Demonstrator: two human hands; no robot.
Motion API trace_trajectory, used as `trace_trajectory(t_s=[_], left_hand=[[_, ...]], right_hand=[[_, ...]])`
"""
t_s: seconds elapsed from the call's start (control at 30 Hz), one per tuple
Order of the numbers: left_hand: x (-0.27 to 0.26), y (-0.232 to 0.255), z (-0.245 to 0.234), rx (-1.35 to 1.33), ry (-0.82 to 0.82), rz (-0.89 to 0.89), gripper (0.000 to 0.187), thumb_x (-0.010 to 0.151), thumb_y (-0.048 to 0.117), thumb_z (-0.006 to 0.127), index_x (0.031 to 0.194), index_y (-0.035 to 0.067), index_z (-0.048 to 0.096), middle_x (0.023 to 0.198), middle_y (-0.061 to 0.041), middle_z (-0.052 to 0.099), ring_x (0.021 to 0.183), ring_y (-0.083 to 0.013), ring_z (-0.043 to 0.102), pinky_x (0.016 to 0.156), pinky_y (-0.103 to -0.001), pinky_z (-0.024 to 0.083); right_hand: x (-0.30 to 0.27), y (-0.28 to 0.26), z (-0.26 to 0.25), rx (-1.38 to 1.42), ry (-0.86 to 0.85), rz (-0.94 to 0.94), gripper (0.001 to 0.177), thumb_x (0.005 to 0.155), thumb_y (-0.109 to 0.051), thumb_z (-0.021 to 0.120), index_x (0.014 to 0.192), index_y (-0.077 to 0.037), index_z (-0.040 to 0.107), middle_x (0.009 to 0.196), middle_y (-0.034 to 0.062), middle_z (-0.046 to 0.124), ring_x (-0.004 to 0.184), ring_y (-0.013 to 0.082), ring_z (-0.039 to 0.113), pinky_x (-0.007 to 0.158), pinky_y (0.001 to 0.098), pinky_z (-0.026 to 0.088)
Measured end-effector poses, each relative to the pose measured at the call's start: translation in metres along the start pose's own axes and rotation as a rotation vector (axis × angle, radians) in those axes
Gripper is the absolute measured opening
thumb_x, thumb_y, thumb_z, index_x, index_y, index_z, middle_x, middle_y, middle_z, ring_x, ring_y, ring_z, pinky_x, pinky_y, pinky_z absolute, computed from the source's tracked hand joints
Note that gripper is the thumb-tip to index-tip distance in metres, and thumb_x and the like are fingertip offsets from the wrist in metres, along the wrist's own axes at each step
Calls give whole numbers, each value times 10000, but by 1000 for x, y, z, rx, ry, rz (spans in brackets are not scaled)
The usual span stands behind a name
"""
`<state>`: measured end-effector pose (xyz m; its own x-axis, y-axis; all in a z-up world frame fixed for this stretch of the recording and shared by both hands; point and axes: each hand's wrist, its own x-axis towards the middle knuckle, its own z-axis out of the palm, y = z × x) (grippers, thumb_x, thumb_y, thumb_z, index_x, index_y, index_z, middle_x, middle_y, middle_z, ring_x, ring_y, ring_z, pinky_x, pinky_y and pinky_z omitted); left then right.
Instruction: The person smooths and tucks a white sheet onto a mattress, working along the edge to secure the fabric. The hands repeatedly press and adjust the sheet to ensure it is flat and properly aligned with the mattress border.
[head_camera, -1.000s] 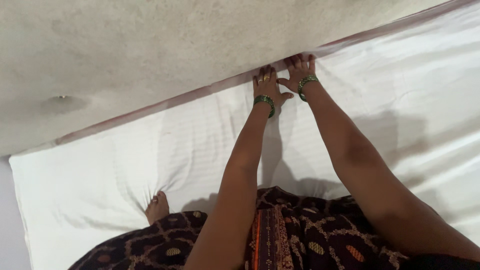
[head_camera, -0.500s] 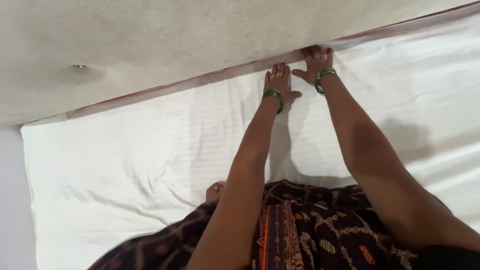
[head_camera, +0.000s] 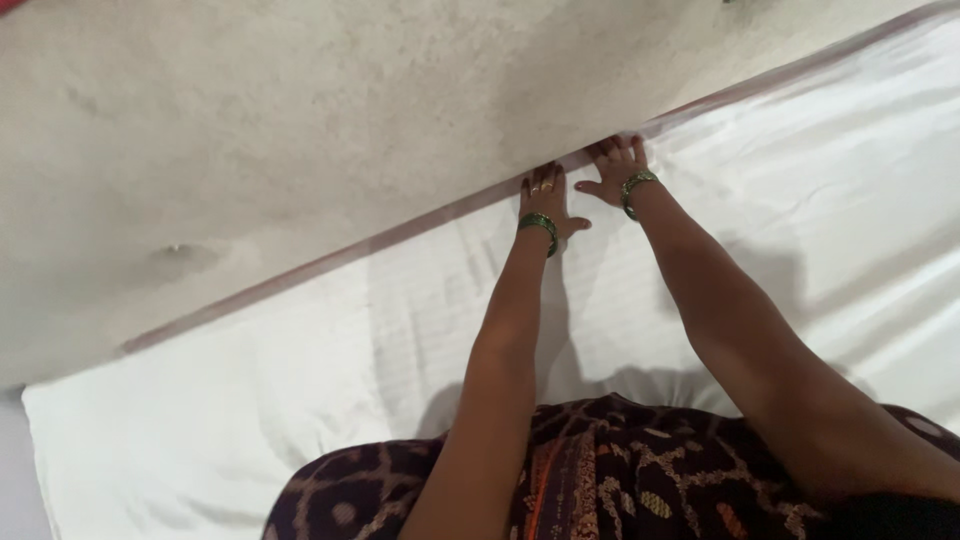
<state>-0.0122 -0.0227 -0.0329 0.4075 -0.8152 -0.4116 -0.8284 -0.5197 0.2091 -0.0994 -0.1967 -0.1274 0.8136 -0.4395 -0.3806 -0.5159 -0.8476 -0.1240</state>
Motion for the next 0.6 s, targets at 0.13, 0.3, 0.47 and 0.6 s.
trace_trajectory(t_s=[0.13, 0.3, 0.47, 0.6], left_hand=[[17, -2, -10, 39, -75, 62, 1402, 640, 703, 827, 1618, 51, 63, 1709, -141, 78, 1578, -293, 28, 1284, -456, 34], [23, 2, -25, -17, -119, 14, 1497, 525, 623, 923, 1635, 76, 81, 1703, -117, 153, 1583, -264, 132, 1281, -452, 101], [30, 6, -36, 5, -210, -25, 1515, 519, 625, 950, 1621, 77, 67, 1703, -119, 138, 1569, -281, 121, 1261, -474, 130], [38, 3, -26, 34, -202, -15, 1569, 467, 659, 951, 1640, 83, 82, 1703, -133, 167, 1566, -284, 167, 1274, -449, 174]], right_hand=[[7, 1, 7, 6, 1, 42, 991, 906, -805, 331, 1620, -135, 174, 1704, 132, 96, 1574, 294, 3, 1228, 559, -59], [14, -2, 8, -36, -45, 96, 985, 899, -809, 332, 1628, -171, 153, 1699, 116, 96, 1566, 295, 10, 1218, 558, -50], [-3, -18, -16, 41, -60, 167, 927, 916, -746, 387, 1627, -191, 175, 1701, 94, 124, 1567, 266, 54, 1216, 593, -58], [-20, -34, -11, 28, 32, 214, 795, 983, -650, 380, 1617, -196, 225, 1704, 75, 167, 1571, 254, 86, 1228, 611, -31]])
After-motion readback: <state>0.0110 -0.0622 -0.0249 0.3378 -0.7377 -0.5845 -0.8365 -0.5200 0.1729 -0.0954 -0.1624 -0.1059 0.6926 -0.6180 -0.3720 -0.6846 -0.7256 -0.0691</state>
